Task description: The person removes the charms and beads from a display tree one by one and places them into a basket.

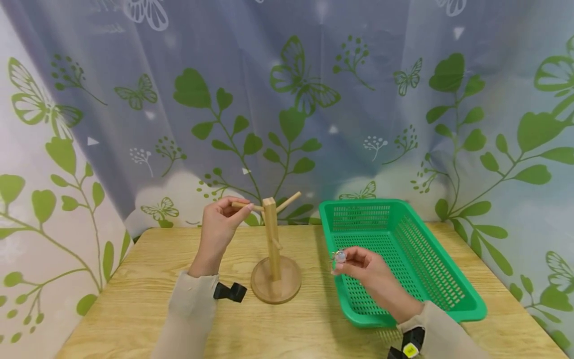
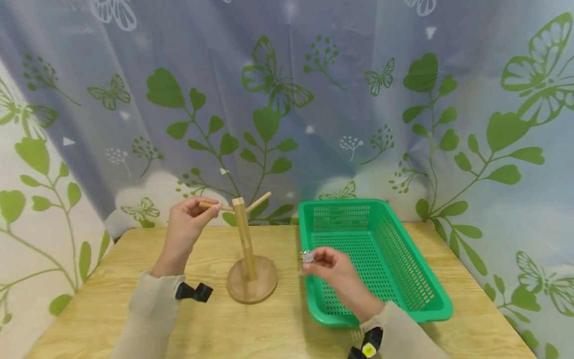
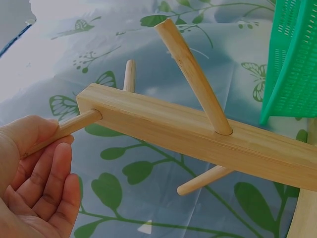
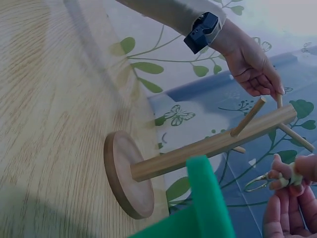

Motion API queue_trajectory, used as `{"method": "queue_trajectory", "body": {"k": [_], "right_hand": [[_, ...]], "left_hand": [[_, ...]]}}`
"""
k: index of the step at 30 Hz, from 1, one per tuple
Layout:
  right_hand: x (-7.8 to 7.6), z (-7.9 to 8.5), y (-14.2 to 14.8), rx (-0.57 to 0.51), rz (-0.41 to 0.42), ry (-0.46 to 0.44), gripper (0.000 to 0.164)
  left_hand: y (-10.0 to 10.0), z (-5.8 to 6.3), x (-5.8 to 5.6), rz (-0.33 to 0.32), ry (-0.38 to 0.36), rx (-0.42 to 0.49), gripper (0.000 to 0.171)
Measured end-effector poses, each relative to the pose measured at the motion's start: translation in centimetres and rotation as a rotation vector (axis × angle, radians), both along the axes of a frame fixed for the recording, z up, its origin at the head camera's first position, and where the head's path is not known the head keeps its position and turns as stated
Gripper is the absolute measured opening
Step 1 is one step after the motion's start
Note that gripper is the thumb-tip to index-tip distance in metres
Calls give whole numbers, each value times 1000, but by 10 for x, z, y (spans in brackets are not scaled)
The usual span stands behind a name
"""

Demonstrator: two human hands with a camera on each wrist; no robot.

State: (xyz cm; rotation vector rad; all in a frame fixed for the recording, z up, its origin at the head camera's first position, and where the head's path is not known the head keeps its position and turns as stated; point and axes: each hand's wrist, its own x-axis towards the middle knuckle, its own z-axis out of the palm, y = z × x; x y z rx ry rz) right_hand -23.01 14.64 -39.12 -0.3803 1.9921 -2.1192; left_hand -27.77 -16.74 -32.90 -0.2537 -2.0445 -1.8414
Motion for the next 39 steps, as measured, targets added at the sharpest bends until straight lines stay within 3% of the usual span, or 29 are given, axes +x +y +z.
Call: {"method": "queue_trajectory", "body": {"k": [8,13,19,24,39], "right_hand": [[-6,6,14,76,21,-5,15],[-14,11,22,128,-25,-35,14],[-25,16,33,66,-74,-91,9],[-34,18,40,59,-87,-83,11],[-65,12,54,169,-174,-38,32]], "left_hand": [[0,1,1,-2,-3,10,19],[0,1,2,-6,7,9,20],[0,2,2,-10,10,6,20],[1,2,2,-20,13,16,20],[1,0,1,-18,11,25,18]]}}
